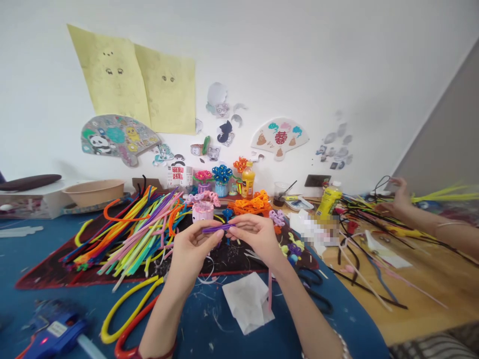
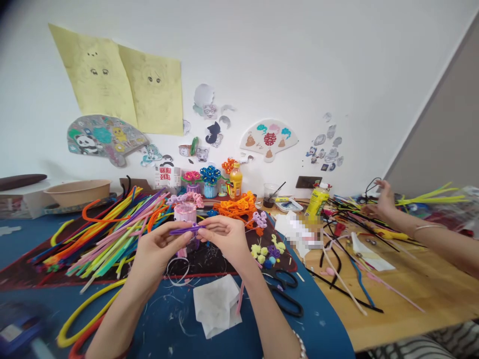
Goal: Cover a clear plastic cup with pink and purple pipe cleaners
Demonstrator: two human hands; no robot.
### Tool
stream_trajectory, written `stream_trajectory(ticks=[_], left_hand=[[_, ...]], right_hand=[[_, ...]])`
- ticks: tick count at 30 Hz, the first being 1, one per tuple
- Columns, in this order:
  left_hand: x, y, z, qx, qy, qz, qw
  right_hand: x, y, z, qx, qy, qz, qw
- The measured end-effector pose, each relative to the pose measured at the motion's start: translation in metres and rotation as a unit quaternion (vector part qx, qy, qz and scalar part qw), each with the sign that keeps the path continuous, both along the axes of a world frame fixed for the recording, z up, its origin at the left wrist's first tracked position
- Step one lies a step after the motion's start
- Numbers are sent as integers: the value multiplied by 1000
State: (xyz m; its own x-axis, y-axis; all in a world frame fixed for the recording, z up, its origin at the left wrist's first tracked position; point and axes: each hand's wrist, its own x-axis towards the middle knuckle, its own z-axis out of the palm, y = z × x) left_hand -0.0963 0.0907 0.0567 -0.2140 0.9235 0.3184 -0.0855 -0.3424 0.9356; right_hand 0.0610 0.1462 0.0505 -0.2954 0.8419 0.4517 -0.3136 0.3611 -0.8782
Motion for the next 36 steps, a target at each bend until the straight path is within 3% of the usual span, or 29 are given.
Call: stream_trajectory(ticks=[17, 30, 36], left_hand=[[-4, 3, -6, 66, 120, 92, 986], [-9, -1, -10, 131, 213, 136, 959], [-10, 1, -9, 122, 231, 118, 958]], right_hand=[[2, -1, -3, 33, -41, -20, 998], [2, -3, 5, -47, -30, 31, 998], [3, -2, 5, -64, -41, 36, 996]])
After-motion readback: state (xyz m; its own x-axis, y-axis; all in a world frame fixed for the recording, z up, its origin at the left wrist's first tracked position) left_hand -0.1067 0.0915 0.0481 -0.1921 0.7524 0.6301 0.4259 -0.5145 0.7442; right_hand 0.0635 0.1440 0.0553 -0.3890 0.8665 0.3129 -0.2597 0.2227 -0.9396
